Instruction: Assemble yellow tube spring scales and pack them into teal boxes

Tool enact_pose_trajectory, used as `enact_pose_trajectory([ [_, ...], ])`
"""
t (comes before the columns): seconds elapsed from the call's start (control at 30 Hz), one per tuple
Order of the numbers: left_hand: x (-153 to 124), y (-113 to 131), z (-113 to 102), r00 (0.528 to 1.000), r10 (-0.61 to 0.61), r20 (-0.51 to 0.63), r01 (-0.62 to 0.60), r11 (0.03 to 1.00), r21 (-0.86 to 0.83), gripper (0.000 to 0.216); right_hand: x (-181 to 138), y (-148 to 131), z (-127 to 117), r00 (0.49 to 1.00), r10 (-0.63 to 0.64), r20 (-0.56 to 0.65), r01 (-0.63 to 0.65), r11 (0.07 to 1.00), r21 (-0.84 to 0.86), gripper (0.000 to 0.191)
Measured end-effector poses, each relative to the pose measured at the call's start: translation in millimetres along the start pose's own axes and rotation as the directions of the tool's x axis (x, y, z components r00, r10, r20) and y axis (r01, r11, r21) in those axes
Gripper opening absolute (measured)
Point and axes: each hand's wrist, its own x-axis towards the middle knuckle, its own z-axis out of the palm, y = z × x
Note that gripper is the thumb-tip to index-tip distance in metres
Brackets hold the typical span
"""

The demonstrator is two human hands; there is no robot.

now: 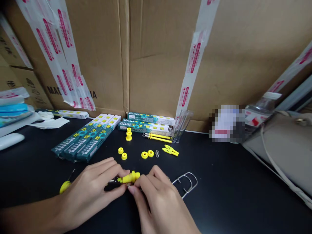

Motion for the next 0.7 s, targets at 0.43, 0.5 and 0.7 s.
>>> enact_pose_trajectory([
  [0.43, 2, -1, 2, 0.999, 0.021, -0.031, -0.022, 0.998, -0.057, 0.021, 8, 6, -1, 0.880, 0.427, 0.209, -0.475, 0.777, 0.414, 0.044],
  [0.5, 3, -2, 2, 1.000, 0.027, -0.014, -0.028, 0.998, -0.060, 0.018, 10, 7, -2, 0.856, 0.453, 0.250, -0.516, 0.705, 0.487, 0.045],
  [0.7, 2, 0, 2, 0.992, 0.121, -0.024, -0.120, 0.993, 0.019, 0.017, 14, 4, -5, 0.811, 0.512, 0.283, -0.566, 0.562, 0.603, 0.044],
])
